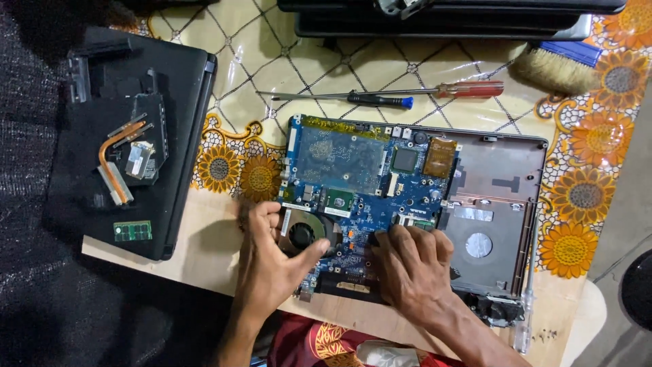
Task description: The person works on a disassembled laptop motherboard placed on a table. They handle a cooling fan, align it with the motherboard, and connect a small cable to the board.
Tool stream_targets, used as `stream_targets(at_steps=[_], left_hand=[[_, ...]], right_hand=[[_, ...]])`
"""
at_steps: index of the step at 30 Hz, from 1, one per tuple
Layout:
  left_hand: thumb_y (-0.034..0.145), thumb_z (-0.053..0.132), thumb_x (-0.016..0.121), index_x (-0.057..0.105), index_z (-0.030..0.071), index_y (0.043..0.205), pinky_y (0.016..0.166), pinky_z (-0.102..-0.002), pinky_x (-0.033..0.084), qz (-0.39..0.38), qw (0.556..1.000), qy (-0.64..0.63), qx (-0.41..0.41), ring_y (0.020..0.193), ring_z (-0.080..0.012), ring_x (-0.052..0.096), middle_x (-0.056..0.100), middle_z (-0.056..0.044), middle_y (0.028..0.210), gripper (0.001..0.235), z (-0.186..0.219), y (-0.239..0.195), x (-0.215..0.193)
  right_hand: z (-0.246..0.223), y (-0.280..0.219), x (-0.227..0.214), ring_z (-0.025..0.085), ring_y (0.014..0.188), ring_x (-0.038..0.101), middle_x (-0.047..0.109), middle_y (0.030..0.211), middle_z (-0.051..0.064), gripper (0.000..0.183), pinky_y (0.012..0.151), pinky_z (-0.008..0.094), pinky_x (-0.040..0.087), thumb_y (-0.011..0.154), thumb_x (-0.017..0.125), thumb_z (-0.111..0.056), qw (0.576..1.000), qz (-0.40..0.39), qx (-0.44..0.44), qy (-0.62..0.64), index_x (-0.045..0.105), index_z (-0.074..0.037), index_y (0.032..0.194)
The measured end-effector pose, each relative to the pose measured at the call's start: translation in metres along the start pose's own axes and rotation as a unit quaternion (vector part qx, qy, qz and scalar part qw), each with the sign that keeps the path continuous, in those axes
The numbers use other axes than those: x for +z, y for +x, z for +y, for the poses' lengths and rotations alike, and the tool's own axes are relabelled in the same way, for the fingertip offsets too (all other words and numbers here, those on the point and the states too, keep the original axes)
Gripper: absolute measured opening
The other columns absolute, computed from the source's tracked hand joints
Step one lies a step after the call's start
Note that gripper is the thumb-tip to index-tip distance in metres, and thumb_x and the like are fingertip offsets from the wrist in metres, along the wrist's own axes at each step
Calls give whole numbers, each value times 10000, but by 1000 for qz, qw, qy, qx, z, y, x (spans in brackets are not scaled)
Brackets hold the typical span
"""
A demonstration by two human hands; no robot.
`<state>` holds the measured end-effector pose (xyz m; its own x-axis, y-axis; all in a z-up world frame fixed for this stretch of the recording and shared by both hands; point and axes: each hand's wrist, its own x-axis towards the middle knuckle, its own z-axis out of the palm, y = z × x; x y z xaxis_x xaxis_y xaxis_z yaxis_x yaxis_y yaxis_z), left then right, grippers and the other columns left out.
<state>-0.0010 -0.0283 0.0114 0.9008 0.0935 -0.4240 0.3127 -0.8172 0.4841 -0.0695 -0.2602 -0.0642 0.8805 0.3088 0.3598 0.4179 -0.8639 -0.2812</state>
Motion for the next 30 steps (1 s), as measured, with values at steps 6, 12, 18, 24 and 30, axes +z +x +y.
stream_targets(at_steps=[6,12,18,24,30], left_hand=[[795,692,634,485,-12,1428,1002,-496,518,27,996,-54,63,1219,-316,613,632,-188,1335,958,-18,7,18],[896,586,595,667,90,867,798,-309,433,-41,970,-177,160,835,-151,547,578,-12,812,502,-31,20,-19],[952,498,620,556,136,837,789,-276,434,-89,946,-256,177,814,-129,515,511,12,818,384,-42,21,-17],[949,203,706,716,10,1069,660,-318,525,-68,937,-282,192,727,-132,583,675,-108,671,228,-39,24,-23],[914,151,709,730,13,932,561,-295,480,-106,918,-293,245,622,-138,543,656,-116,638,141,-22,24,-38]], right_hand=[[1,2,-2,345,1032,514,583,1208,196,409,894,492,357,958,699,-212,1000,-5,13,-8,555,-19,1289],[6,-5,2,400,1133,499,531,1312,241,622,922,525,373,827,750,-187,1000,-27,5,12,495,-9,1365],[11,-17,11,385,1162,477,499,1363,226,828,957,521,343,684,803,-256,999,-31,5,0,459,-43,1407],[7,-3,10,383,1019,607,635,1059,151,290,906,532,376,970,547,-236,995,95,3,42,659,-95,1197],[15,-5,15,388,1033,610,635,1048,151,308,894,564,382,949,549,-264,995,78,7,64,655,-105,1189]])
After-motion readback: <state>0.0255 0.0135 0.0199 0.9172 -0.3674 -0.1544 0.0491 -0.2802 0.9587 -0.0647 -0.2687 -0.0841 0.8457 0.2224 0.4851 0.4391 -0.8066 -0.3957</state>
